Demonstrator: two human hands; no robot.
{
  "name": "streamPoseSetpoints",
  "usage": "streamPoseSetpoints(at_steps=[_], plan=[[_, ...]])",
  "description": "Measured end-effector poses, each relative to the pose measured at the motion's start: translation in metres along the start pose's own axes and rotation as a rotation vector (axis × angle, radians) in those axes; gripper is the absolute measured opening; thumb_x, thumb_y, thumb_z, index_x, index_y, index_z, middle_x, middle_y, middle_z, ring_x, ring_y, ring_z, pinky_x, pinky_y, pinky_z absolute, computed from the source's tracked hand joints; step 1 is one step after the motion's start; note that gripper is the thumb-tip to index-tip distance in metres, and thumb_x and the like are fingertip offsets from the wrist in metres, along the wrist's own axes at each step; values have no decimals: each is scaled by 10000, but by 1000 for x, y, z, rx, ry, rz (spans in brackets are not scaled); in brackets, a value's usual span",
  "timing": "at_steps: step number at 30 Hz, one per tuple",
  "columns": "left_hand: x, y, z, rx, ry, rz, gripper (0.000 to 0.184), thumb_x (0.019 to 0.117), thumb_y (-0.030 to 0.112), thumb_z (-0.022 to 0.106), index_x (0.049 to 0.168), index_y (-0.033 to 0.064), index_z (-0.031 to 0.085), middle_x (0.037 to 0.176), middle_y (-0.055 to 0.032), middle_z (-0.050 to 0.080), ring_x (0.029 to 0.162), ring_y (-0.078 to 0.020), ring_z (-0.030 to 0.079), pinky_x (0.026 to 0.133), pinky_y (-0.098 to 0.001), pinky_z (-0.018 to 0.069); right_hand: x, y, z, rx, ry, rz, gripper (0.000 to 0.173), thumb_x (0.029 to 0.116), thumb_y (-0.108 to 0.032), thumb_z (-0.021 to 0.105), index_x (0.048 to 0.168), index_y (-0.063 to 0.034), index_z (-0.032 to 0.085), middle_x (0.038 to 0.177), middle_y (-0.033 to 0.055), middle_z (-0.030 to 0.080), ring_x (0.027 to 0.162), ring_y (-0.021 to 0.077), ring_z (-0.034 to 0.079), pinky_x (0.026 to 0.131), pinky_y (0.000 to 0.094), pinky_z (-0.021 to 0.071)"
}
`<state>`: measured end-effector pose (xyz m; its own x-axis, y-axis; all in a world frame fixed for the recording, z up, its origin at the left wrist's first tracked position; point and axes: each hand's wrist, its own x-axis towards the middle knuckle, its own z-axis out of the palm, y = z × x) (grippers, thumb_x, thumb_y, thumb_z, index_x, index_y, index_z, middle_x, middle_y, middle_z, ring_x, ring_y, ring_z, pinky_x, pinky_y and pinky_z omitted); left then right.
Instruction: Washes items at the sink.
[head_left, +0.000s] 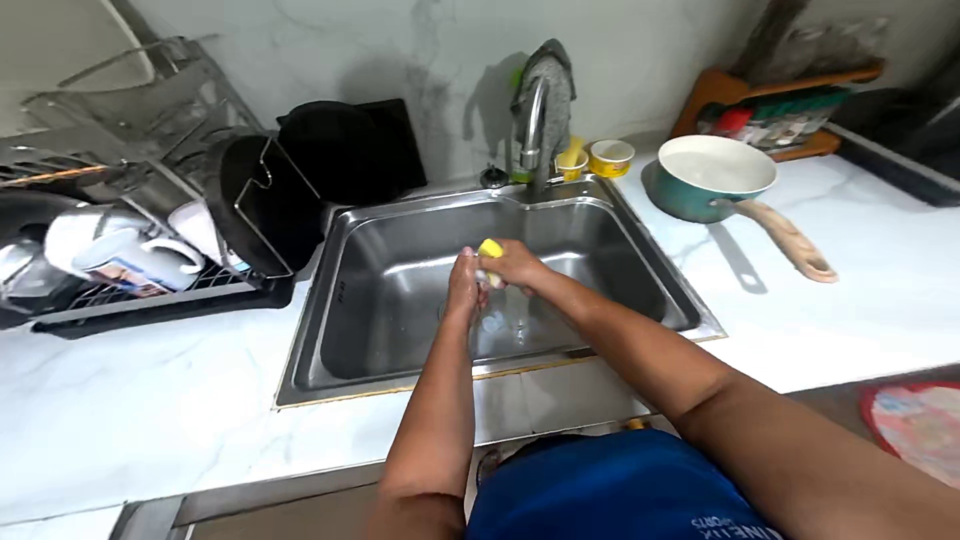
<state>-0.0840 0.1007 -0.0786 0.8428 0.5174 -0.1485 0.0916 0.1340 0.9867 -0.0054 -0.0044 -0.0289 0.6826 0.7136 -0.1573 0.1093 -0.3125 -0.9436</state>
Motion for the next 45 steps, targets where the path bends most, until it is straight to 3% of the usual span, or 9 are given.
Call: streamPoseSetpoints(at_steps=[5, 9, 13, 18, 23, 26, 33, 39, 45], plan=[[8, -3, -1, 246, -37, 78, 490, 1119, 458, 313, 1310, 81, 564, 809, -72, 584, 596, -148, 508, 553, -311, 460, -2, 7, -2, 442, 14, 181, 301, 1006, -213, 647, 1242, -39, 581, 860, 77, 638, 645, 126, 617, 580, 266, 541], [4, 0, 2, 345, 18, 177, 479, 1135, 348, 260, 1325, 23, 556, 1037, -180, 642, 772, -250, 600, 691, -436, 531, -5, 6, 2, 500, 75, 141, 297, 1000, -182, 660, 1234, -16, 584, 884, 85, 646, 675, 146, 636, 615, 293, 569], [1, -1, 3, 302, 73, 198, 473, 1135, 344, 237, 1279, 30, 560, 891, -128, 605, 651, -200, 546, 591, -381, 497, -6, 4, 4, 391, 71, 40, 277, 984, -181, 660, 1203, -17, 619, 884, 89, 664, 667, 149, 633, 614, 311, 565], [-5, 3, 3, 313, 121, 199, 461, 1136, 301, 250, 1290, -8, 555, 1011, -197, 635, 792, -269, 605, 708, -454, 530, -7, -3, -1, 254, -28, 27, 313, 1002, -186, 642, 1266, -26, 591, 943, 109, 661, 714, 161, 644, 633, 316, 566], [-10, 5, 6, -73, -25, -22, 403, 1135, 420, 281, 1323, 137, 496, 649, -5, 508, 442, -64, 410, 426, -198, 367, 1, 14, -9, 124, -58, -77, 329, 944, -159, 747, 1217, -19, 628, 893, 108, 676, 639, 151, 644, 586, 314, 580], [-10, 6, 4, 118, -20, 65, 444, 1136, 376, 253, 1385, 90, 485, 799, -67, 577, 547, -123, 485, 517, -279, 445, -5, 12, -7, 205, -28, -114, 250, 943, -124, 723, 1156, -16, 650, 809, 75, 670, 576, 116, 614, 535, 276, 548], [-11, 7, 4, 87, 7, 155, 342, 1132, 300, 256, 1239, 85, 499, 679, -37, 525, 480, -116, 470, 465, -272, 442, -16, 9, -10, 384, -20, -120, 213, 1004, -111, 586, 1184, -8, 635, 855, 82, 689, 581, 122, 634, 525, 267, 562], [-7, 8, -3, -323, -118, 2, 358, 1123, 342, 318, 995, 121, 568, 581, 9, 483, 440, -82, 430, 435, -209, 398, -6, 20, -32, 478, -186, -46, 319, 1038, -85, 516, 1345, -1, 527, 999, 143, 698, 777, 221, 721, 708, 374, 636], [-3, 2, -5, -296, -133, 8, 408, 1129, 274, 245, 1259, 79, 579, 737, -60, 607, 526, -137, 546, 500, -272, 494, 6, 35, -32, 317, -80, -95, 369, 1029, -58, 555, 1388, -32, 474, 1111, 161, 655, 819, 243, 708, 721, 411, 631]])
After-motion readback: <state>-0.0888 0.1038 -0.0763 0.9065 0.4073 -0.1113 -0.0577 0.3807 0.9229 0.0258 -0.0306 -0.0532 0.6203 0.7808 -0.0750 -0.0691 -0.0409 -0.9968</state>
